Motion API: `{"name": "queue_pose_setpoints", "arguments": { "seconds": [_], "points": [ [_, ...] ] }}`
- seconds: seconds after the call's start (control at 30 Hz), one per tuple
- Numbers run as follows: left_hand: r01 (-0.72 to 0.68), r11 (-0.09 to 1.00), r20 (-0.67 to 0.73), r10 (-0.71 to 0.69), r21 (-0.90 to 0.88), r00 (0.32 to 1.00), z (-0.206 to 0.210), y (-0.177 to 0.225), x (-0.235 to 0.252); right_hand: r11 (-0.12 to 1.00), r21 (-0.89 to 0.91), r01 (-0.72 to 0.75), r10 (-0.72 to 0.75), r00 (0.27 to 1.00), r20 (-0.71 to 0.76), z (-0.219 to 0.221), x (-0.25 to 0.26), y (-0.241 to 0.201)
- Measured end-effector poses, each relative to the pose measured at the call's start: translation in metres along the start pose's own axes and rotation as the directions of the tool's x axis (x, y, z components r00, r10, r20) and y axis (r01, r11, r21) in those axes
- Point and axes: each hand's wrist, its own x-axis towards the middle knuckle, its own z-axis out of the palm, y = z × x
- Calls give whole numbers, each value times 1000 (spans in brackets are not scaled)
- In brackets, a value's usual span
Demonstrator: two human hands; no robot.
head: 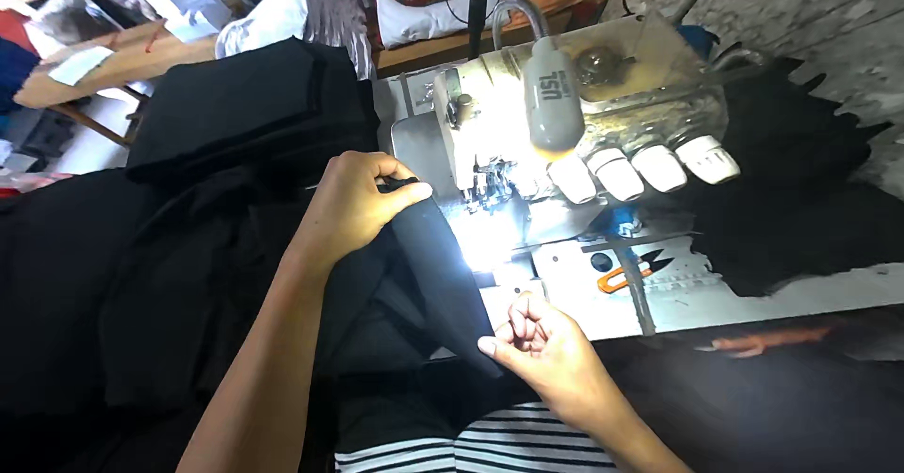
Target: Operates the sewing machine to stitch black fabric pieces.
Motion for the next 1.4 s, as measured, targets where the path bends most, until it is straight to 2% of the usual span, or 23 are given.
{"name": "queue_pose_setpoints", "arguments": {
  "seconds": [0.4, 0.6, 0.73, 0.8, 0.83, 0.87, 0.93, 1.03, 1.1, 1.17, 1.27, 1.33, 1.4],
  "points": [
    [-72, 997, 17, 71, 31, 997, 1, -1, 1, 999, 32, -7, 7, 1000, 18, 1, -4, -2],
    [-49, 999, 11, 49, 14, 999, 1, -2, 2, 999, 45, 1, -1, 1000, 14, 1, -3, -2],
    [-91, 996, 21, 90, 5, 996, 2, 0, 1, 1000, -3, -7, 7, 998, 62, -1, -6, -2],
    [-162, 987, 59, 163, -12, 985, -1, 6, -5, 990, -117, 80, -66, 991, 117, -3, -7, -4],
    [-220, 975, 92, 221, -23, 971, -4, 11, -10, 956, -225, 189, -164, 979, 122, -3, -5, -6],
    [-272, 961, 134, 277, -57, 951, -7, 15, -13, 886, -338, 316, -294, 949, 115, -2, 0, -11],
    [-327, 931, 202, 356, -161, 912, -6, 22, -19, 767, -437, 470, -481, 872, 93, 1, 14, -27],
    [-342, 907, 246, 399, -243, 883, -3, 33, -22, 720, -416, 555, -584, 809, 69, 17, 34, -47],
    [-340, 911, 243, 393, -232, 887, -1, 36, -22, 782, -322, 534, -560, 828, 14, 27, 39, -47],
    [-328, 929, 198, 358, -170, 912, 3, 36, -22, 890, -166, 425, -434, 900, -21, 29, 36, -46],
    [-216, 976, -13, 216, -30, 976, 22, 30, -33, 960, -1, 280, -279, 959, 55, 19, 31, -46],
    [-150, 989, -241, 145, -4, 960, 33, 28, -51, 972, 27, 233, -234, 969, 77, 13, 32, -47],
    [-119, 991, -442, 77, -68, 894, 44, 34, -73, 970, 20, 241, -241, 969, 42, 9, 35, -45]
  ]
}}
